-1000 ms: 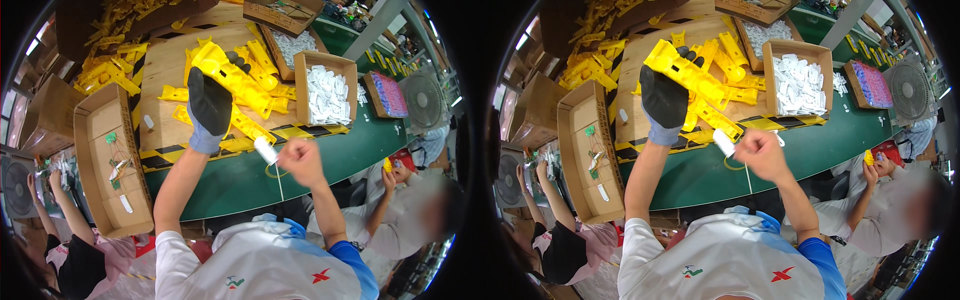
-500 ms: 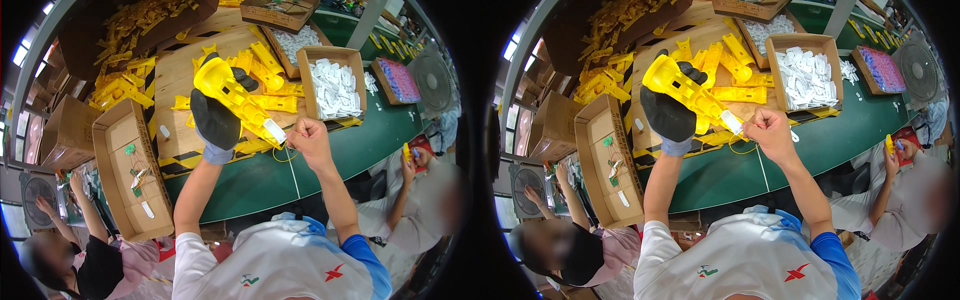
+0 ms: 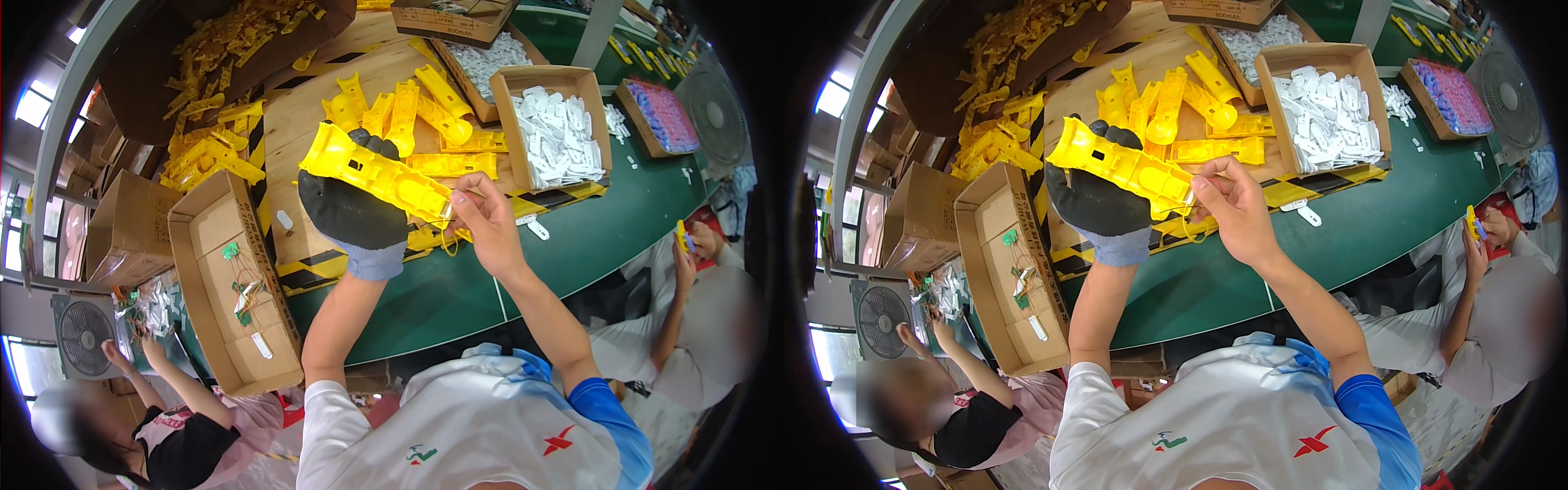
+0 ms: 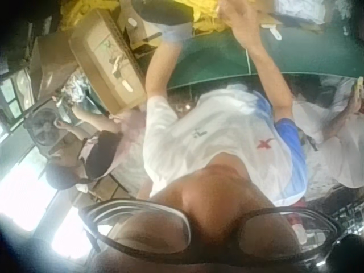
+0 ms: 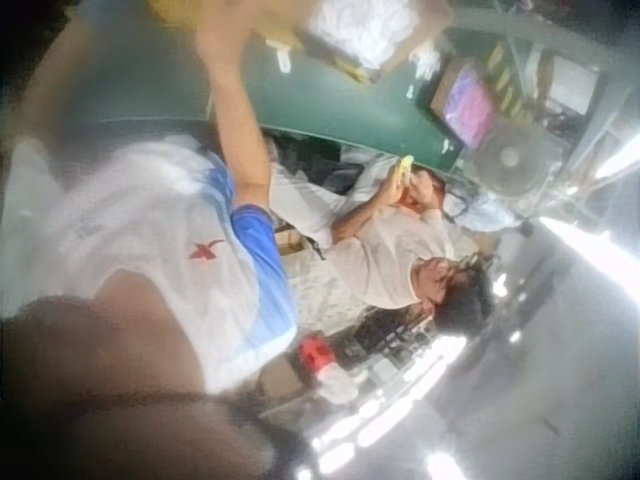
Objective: Insert circuit boards and lenses into yellow plastic flashlight housings.
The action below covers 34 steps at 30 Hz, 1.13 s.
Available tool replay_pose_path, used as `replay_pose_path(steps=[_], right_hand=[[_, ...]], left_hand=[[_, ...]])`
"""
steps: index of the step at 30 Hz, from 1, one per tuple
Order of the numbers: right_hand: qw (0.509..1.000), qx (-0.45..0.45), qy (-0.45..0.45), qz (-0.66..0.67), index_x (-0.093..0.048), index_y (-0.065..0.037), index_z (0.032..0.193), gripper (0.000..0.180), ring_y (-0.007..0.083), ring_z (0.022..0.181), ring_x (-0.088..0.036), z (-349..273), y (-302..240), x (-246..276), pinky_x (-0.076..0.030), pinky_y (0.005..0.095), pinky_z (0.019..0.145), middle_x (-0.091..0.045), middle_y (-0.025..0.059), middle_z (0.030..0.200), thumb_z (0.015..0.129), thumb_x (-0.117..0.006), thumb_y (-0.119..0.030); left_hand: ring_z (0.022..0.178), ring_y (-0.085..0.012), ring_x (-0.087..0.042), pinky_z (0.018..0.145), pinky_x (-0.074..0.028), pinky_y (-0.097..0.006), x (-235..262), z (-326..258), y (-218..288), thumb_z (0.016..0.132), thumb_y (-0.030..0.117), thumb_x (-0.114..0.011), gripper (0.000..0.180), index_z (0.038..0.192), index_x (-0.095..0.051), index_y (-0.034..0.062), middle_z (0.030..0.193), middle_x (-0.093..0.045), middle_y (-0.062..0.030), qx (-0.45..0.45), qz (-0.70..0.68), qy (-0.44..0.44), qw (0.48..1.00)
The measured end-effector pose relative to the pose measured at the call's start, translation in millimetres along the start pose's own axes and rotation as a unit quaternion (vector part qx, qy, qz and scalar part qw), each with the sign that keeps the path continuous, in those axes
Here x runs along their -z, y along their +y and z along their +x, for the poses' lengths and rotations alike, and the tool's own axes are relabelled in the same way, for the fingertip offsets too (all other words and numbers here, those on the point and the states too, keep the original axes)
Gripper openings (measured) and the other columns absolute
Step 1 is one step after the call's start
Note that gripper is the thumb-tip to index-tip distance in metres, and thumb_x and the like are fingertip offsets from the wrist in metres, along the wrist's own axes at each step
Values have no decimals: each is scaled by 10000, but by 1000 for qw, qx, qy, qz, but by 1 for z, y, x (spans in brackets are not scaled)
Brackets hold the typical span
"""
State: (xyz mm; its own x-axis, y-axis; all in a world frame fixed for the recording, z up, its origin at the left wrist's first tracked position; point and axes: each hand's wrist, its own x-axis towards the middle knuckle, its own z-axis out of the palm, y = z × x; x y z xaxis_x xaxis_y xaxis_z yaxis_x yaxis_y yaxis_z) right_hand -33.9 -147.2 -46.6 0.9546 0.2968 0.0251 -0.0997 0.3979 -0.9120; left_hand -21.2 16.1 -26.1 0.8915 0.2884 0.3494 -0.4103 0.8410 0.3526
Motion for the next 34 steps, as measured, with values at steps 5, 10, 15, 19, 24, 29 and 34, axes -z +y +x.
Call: replay_pose_path(steps=[5,10,15,19,24,29,34], right_hand=[[999,-12,-8,-33,-543,36,1219,328,57,839,-586,-3,-5,-1,-502,214,693,-658,87,1033,952,-610,-142],[1000,-15,-18,-12,-509,50,1335,436,72,922,-609,-7,-5,-2,-512,234,756,-656,86,1094,946,-612,-118],[992,-77,-101,16,-465,50,1376,515,94,1000,-618,-3,-5,8,-502,237,850,-601,98,1245,884,-610,5],[977,-69,-171,109,-443,34,1400,572,104,1060,-597,-1,-9,9,-501,235,853,-573,99,1293,854,-615,30],[967,-121,-182,133,-368,36,1435,682,160,1223,-524,-3,9,19,-444,307,1007,-514,112,1361,830,-675,-34],[973,-39,-192,119,-382,40,1418,737,185,1241,-511,-3,13,13,-397,339,1063,-510,118,1357,786,-740,-80],[978,21,-173,118,-395,33,1411,763,202,1265,-495,-6,21,11,-355,335,1094,-508,118,1364,764,-770,-119]], left_hand=[[942,-269,-592,899,-479,-401,-14,-1,-4,960,424,-459,426,1187,-538,73,1052,-610,-111,4,-9,77,997],[991,-241,-600,923,-476,-373,-14,-6,-2,987,447,-411,432,1169,-518,71,1081,-600,-106,-8,24,24,999],[971,-240,-595,908,-474,-368,-15,-6,-3,987,462,-405,439,1151,-522,71,1066,-599,-106,41,-12,13,999],[960,-240,-591,898,-473,-365,-13,-5,-3,987,471,-402,444,1140,-524,72,1057,-597,-106,68,-30,7,997],[847,-212,-595,797,-498,-370,6,3,-11,965,466,-436,408,1132,-526,106,970,-604,-56,101,36,54,993],[766,-217,-610,695,-529,-348,7,4,-15,987,544,-376,469,1116,-502,110,914,-611,-74,139,81,144,976],[764,-223,-611,699,-531,-362,1,2,-15,977,557,-392,478,1119,-496,113,909,-610,-79,114,-15,94,989]])
